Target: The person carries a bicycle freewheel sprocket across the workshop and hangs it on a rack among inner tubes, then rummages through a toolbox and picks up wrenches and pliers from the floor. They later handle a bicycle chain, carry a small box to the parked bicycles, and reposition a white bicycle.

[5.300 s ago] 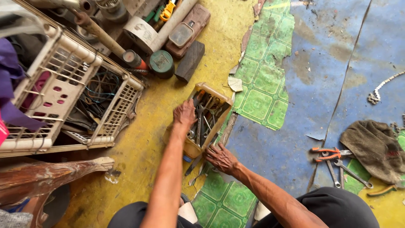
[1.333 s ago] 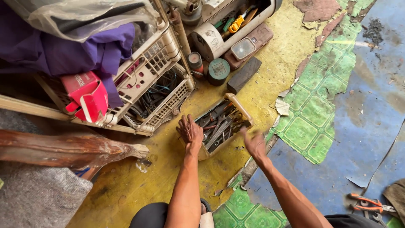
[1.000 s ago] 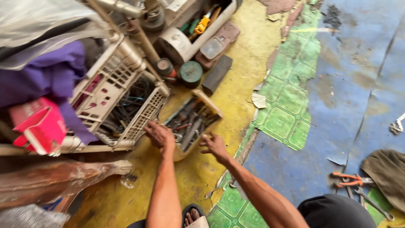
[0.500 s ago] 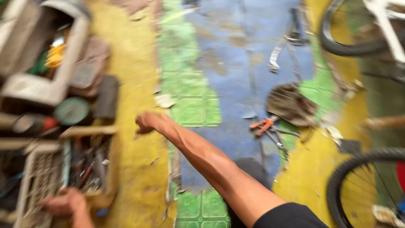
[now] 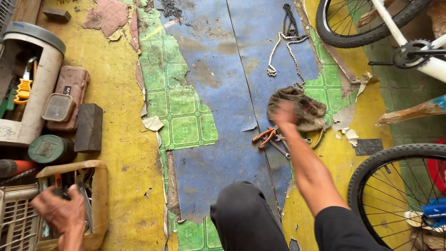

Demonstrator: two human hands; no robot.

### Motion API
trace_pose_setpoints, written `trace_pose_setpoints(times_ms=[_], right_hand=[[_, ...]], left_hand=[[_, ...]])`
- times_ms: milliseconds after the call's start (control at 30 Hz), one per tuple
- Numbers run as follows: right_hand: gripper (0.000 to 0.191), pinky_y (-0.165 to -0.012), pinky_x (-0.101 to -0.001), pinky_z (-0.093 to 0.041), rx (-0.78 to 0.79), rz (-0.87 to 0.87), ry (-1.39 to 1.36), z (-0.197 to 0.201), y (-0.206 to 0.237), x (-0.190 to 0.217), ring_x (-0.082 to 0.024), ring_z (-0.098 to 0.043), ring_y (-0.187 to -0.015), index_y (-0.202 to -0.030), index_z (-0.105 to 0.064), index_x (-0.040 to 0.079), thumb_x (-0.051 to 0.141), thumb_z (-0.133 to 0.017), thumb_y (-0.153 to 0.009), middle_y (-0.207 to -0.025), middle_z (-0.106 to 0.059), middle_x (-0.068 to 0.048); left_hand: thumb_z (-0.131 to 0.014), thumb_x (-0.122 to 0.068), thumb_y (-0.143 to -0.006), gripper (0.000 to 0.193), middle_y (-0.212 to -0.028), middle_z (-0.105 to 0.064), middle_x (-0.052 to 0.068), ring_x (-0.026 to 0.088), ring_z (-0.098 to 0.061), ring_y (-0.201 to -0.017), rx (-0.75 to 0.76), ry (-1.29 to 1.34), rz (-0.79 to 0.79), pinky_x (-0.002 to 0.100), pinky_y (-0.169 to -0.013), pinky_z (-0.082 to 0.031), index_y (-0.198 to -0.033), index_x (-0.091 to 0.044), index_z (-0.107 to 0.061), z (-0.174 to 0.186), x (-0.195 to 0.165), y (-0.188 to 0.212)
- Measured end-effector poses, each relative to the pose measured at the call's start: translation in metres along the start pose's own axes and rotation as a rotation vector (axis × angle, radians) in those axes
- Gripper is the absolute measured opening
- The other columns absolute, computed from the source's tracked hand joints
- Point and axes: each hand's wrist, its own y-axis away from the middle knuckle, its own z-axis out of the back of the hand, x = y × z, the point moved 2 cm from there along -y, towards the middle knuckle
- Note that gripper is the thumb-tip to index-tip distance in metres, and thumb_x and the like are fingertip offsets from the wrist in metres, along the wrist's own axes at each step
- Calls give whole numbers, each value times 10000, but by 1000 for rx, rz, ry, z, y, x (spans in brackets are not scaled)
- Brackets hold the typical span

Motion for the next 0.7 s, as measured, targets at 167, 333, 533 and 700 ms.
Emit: trace_pose_setpoints(times_ms=[167,333,533,700], right_hand=[[1081,-1192,-532,-388,335,-140,33,7,32,-88,-456,-465,-1403,-1689,-169,149,251,-785,-807,-1524,-466,-280],[782,-907,-546,-546,126,-92,117,19,45,-68,-443,-677,-1025,-1615,-458,157,181,-663,-861,-1225,-692,-265],[666,-847,-498,-533,129,-32,97,49,29,-41,-385,-660,-964,-1545,-491,125,153,-641,-897,-1152,-685,-232],[569,-797,-458,-521,159,66,66,45,22,-12,-336,-646,-912,-1486,-519,98,129,-624,-927,-1092,-679,-205]], left_hand=[[-758,-300,-903,354,-1075,-588,221,435,-543,-1077,-34,-22,-388,543,-961,-412,-1069,-35,-593,-21,-46,-5],[-706,-365,-910,514,-1143,-576,254,438,-565,-1055,43,138,-300,551,-919,-453,-1230,-6,-525,-62,-76,13],[-628,-429,-963,633,-1315,-595,249,421,-595,-1145,166,-3,-385,537,-967,-487,-1441,-42,-479,-109,-101,40],[-580,-187,-1048,163,-989,-513,80,242,-552,-860,183,-627,-729,388,-701,-504,-1139,-79,-499,-128,-116,57]])
